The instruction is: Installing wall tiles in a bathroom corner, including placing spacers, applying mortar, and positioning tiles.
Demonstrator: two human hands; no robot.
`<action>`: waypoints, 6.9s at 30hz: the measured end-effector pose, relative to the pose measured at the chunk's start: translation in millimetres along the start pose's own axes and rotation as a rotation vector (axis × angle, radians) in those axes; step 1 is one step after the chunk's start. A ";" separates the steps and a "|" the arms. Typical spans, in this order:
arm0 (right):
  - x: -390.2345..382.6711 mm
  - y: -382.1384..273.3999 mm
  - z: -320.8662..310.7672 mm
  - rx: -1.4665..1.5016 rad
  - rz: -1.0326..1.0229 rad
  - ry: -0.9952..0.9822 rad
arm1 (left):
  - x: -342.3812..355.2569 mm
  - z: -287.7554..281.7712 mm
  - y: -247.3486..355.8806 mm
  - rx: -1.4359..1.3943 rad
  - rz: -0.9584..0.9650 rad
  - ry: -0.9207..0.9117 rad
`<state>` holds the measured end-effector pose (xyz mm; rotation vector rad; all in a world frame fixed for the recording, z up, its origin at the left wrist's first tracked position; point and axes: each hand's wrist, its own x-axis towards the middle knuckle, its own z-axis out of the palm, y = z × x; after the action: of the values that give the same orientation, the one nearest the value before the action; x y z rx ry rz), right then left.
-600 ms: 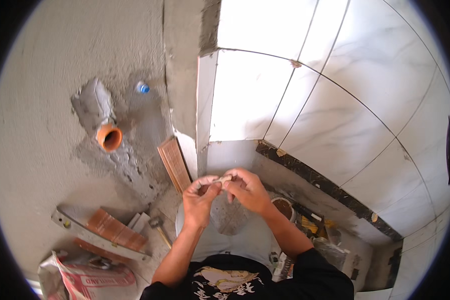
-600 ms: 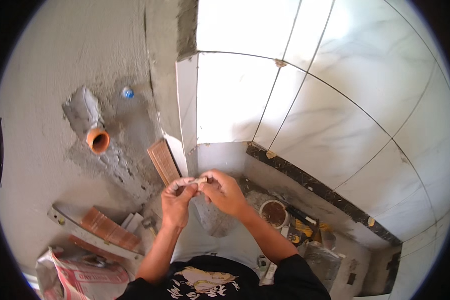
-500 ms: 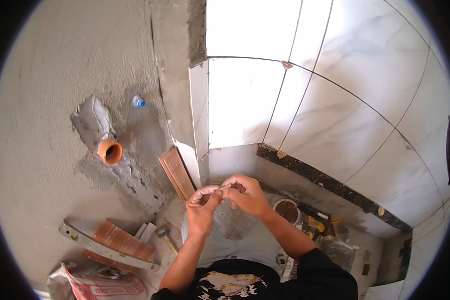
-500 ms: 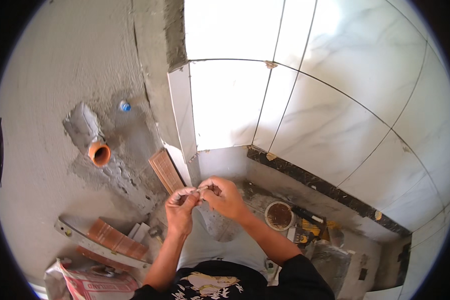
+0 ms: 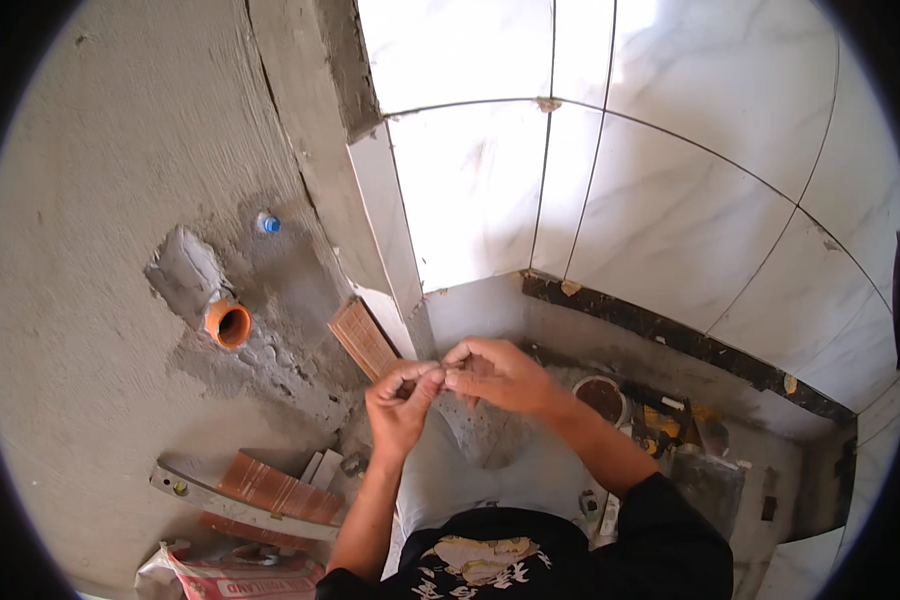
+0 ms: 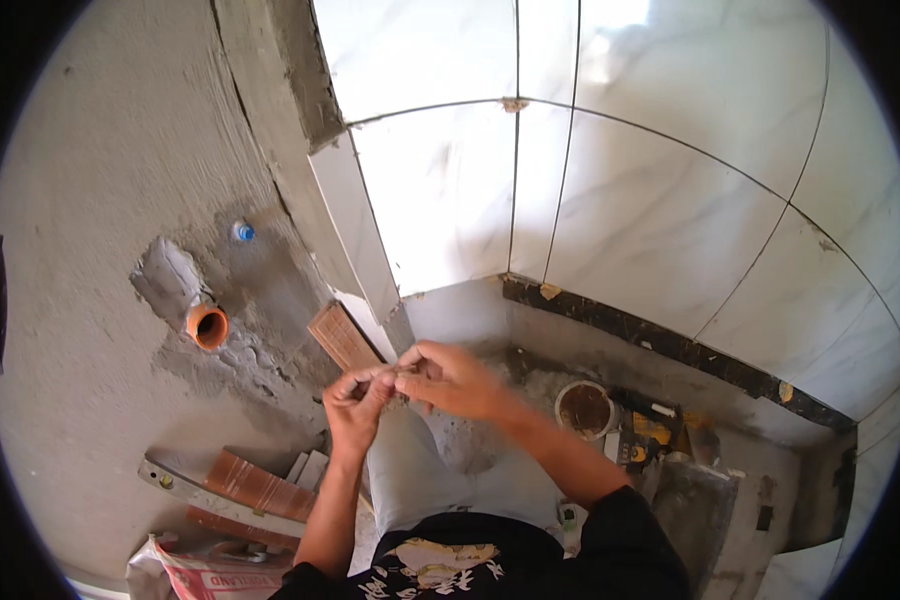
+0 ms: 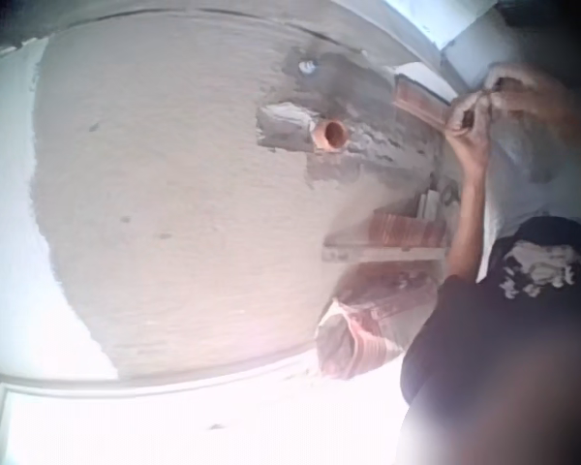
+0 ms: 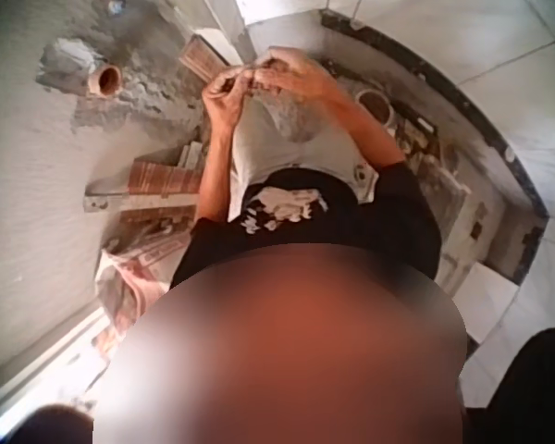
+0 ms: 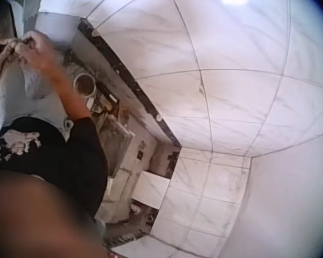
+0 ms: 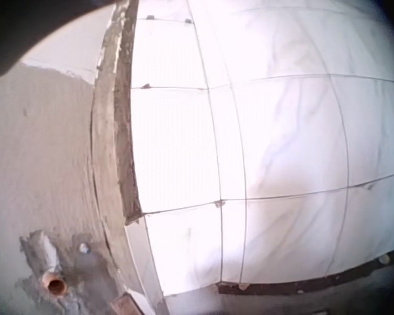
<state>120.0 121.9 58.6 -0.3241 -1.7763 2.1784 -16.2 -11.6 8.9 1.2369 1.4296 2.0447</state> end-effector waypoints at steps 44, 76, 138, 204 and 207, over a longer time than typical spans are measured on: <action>224.8 -165.7 -42.9 -1.128 -1.354 0.494 | -16.9 -25.4 -23.7 -0.040 -0.008 0.212; 257.0 -177.0 -69.1 -1.276 -1.351 0.376 | 259.5 -13.9 183.5 1.112 0.871 -0.120; 255.1 -178.5 -79.0 -1.133 -1.280 0.323 | 351.6 41.4 156.5 1.981 0.589 -0.423; 254.9 -188.3 -64.9 -1.431 -1.240 0.298 | -189.1 -26.2 -143.8 0.524 -0.335 -0.182; 254.7 -191.6 -72.2 -1.230 -1.163 0.323 | -189.4 -25.5 -151.7 0.564 -0.393 -0.192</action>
<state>-71.1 318.4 236.6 0.1241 -2.0439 0.1531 40.0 -93.8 -213.8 1.1802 2.0344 1.2705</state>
